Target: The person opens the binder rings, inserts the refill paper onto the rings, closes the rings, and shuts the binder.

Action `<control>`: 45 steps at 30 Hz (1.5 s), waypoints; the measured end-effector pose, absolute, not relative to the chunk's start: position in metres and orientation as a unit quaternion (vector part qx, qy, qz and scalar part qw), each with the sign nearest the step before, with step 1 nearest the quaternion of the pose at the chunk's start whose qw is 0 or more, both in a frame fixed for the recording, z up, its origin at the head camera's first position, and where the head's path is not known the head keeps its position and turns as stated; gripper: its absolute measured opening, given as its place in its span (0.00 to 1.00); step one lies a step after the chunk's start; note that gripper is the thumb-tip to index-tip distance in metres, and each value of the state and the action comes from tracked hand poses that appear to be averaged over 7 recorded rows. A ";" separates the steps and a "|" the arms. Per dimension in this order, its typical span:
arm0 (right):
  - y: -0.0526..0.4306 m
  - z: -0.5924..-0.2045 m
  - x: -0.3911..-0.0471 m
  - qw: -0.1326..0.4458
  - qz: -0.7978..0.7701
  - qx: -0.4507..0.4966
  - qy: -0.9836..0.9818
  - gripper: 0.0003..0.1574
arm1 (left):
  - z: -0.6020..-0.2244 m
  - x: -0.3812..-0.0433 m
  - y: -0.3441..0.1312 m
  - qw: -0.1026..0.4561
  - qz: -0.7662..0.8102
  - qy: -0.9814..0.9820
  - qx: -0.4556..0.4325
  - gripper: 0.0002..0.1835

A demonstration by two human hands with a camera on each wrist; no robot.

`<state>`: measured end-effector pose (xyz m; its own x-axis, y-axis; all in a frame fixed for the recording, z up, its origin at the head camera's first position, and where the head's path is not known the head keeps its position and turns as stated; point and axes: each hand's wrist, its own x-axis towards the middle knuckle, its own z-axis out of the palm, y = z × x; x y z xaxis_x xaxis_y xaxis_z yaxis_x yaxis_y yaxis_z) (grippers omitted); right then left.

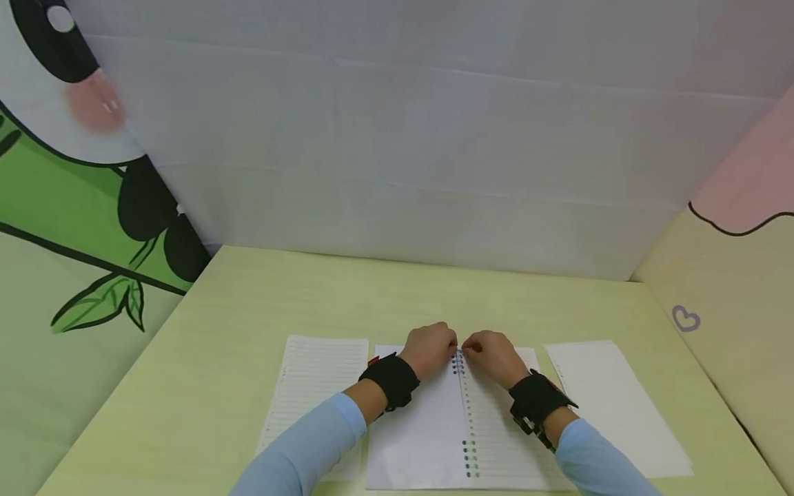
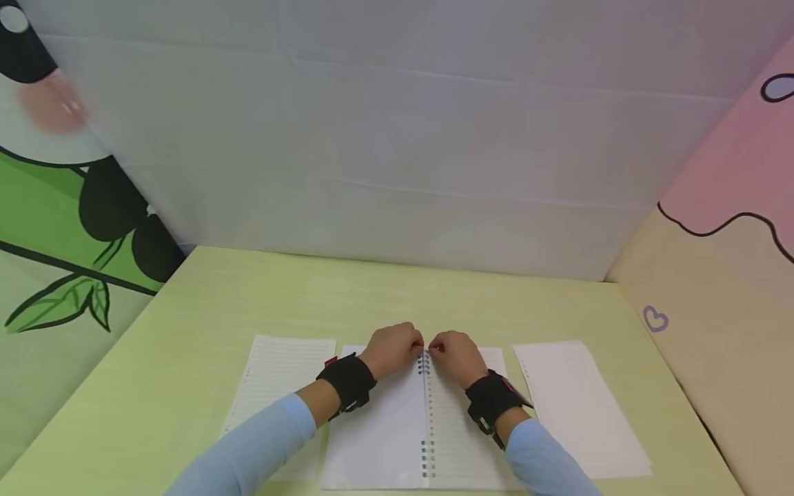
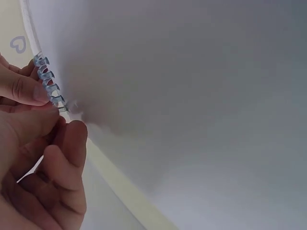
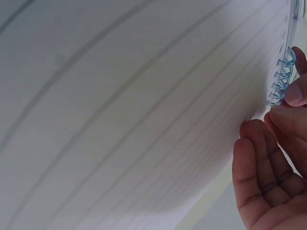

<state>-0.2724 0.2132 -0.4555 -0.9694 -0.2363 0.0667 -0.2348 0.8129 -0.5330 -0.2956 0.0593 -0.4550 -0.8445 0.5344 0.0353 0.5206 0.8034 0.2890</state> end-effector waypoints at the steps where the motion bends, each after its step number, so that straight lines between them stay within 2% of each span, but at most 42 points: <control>1: 0.213 -0.456 -0.272 0.002 -0.278 -0.123 0.953 0.08 | -0.455 -0.296 0.059 0.024 0.147 0.949 0.279 0.09; 12: 0.209 -0.455 -0.270 -0.004 -0.257 -0.114 0.960 0.08 | -0.455 -0.293 0.056 0.011 0.145 0.946 0.289 0.11; 29: 0.208 -0.460 -0.261 -0.043 -0.243 -0.136 0.960 0.08 | -0.455 -0.287 0.057 -0.001 0.122 0.951 0.285 0.13; 45: 0.202 -0.466 -0.257 -0.038 -0.246 -0.127 0.960 0.07 | -0.460 -0.282 0.048 -0.007 0.140 0.946 0.293 0.12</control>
